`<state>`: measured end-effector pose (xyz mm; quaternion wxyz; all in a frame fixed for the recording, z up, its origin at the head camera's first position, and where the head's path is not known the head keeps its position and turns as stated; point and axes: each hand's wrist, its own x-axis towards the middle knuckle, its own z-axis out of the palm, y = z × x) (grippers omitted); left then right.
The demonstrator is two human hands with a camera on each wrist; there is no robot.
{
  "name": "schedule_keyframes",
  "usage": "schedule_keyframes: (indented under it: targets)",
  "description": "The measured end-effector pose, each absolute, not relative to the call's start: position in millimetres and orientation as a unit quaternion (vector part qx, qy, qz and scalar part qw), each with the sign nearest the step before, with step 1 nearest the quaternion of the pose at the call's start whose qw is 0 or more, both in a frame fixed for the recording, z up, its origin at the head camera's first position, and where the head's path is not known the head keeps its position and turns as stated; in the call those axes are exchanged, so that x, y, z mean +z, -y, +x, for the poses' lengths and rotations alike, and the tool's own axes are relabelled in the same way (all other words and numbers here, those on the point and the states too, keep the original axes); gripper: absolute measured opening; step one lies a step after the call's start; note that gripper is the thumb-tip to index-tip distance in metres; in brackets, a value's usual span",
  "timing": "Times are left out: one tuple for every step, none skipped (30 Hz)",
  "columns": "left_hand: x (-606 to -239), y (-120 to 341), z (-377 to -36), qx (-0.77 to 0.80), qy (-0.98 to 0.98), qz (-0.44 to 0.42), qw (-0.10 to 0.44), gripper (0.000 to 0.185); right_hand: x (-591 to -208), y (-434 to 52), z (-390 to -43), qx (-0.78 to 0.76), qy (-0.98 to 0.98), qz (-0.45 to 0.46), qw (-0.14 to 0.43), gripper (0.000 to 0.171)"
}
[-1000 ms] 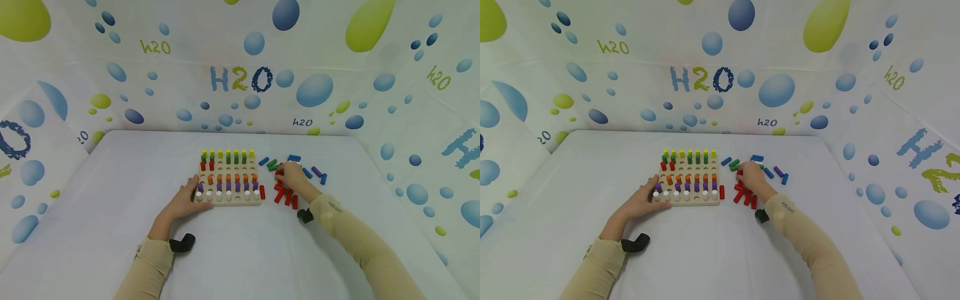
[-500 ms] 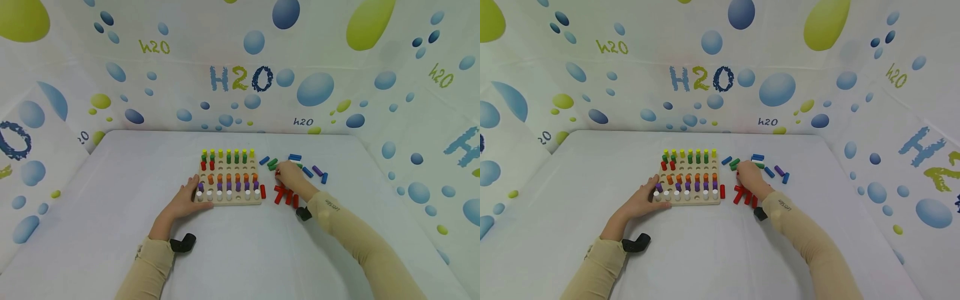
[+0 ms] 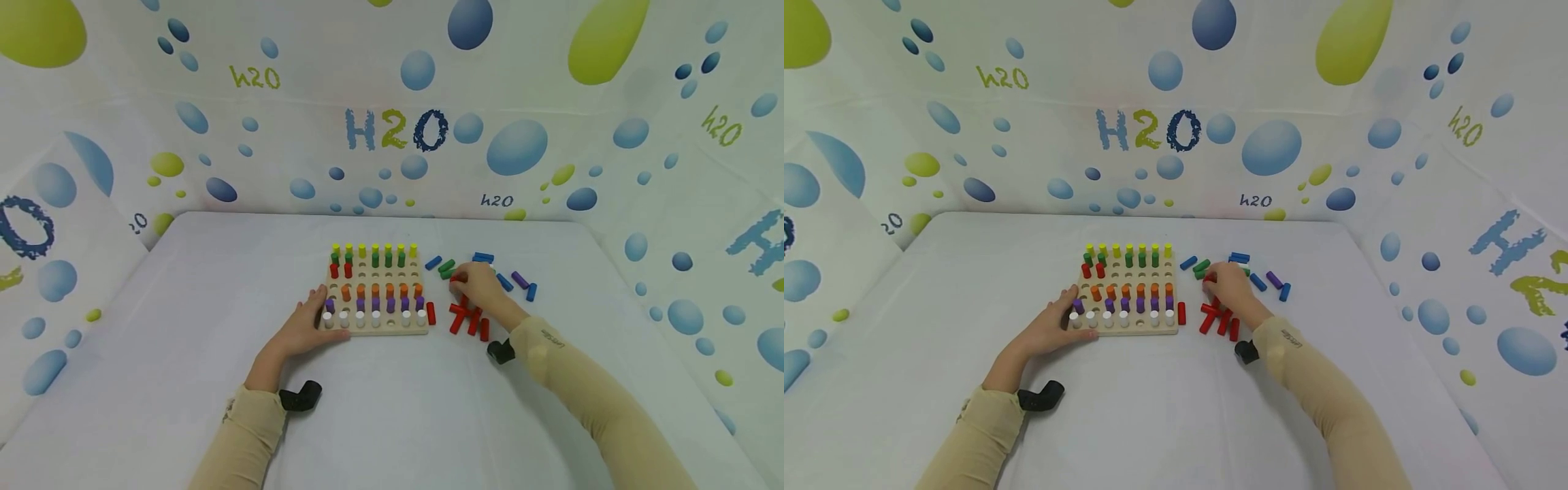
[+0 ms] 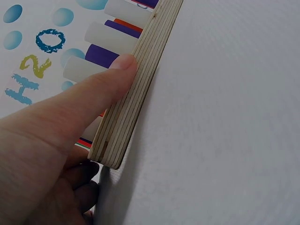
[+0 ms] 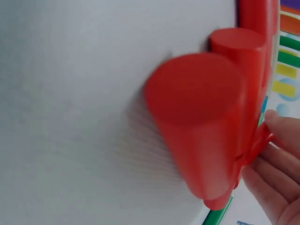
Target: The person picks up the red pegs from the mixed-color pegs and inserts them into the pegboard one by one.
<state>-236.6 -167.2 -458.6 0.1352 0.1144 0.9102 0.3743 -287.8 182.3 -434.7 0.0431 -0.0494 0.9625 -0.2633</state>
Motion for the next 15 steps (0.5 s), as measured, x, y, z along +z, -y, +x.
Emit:
schedule_keyframes:
  targets:
    - [-458.3, 167.0, -236.5, 0.374, -0.91, 0.113, 0.136, 0.112, -435.2, -183.8, -288.0, -0.277, -0.959, -0.048, 0.036, 0.022]
    - [-458.0, 166.8, -236.4, 0.373, -0.911, 0.112, 0.138, 0.112, -435.7, -185.1, -288.3, -0.291, -0.955, -0.048, 0.029, 0.022]
    - [-457.8, 166.7, -236.4, 0.373, -0.911, 0.111, 0.139, 0.112, -436.0, -186.2, -288.4, -0.304, -0.951, -0.047, 0.021, 0.021]
    - [-457.7, 166.6, -236.4, 0.373, -0.911, 0.11, 0.14, 0.112, -436.2, -186.9, -288.5, -0.317, -0.947, -0.044, 0.014, 0.021]
    - [-457.7, 166.6, -236.3, 0.372, -0.911, 0.109, 0.141, 0.112, -436.4, -187.5, -288.4, -0.327, -0.944, -0.043, 0.008, 0.021]
    - [-457.8, 166.7, -236.2, 0.372, -0.911, 0.108, 0.141, 0.112, -436.4, -187.9, -288.2, -0.339, -0.94, -0.039, 0.004, 0.021]
    - [-457.8, 166.9, -236.2, 0.371, -0.911, 0.107, 0.142, 0.112, -436.5, -188.1, -287.8, -0.35, -0.936, -0.035, 0.001, 0.021]
    - [-457.8, 167.0, -236.1, 0.371, -0.912, 0.106, 0.143, 0.113, -436.6, -188.2, -287.4, -0.361, -0.932, -0.03, 0.001, 0.022]
    - [-458.0, 167.2, -236.1, 0.37, -0.912, 0.106, 0.142, 0.113, -436.9, -188.1, -286.7, -0.374, -0.927, -0.022, 0.002, 0.022]
    - [-458.1, 167.4, -236.2, 0.37, -0.912, 0.105, 0.142, 0.113, -437.5, -188.1, -286.2, -0.385, -0.923, -0.015, 0.003, 0.023]
    - [-458.2, 167.5, -236.3, 0.37, -0.912, 0.106, 0.141, 0.113, -437.9, -188.0, -285.5, -0.395, -0.918, -0.009, 0.005, 0.024]
    - [-458.1, 167.5, -236.4, 0.369, -0.912, 0.106, 0.141, 0.113, -438.2, -188.1, -284.7, -0.408, -0.913, -0.003, 0.008, 0.025]
    - [-458.0, 167.6, -236.5, 0.369, -0.912, 0.107, 0.141, 0.113, -438.9, -188.2, -284.3, -0.421, -0.907, 0.002, 0.009, 0.026]
    - [-457.9, 167.5, -236.7, 0.369, -0.912, 0.108, 0.141, 0.113, -439.3, -188.3, -283.9, -0.434, -0.901, 0.007, 0.012, 0.027]
    - [-457.8, 167.3, -236.9, 0.369, -0.912, 0.11, 0.141, 0.112, -439.4, -188.3, -283.3, -0.445, -0.895, 0.01, 0.011, 0.028]
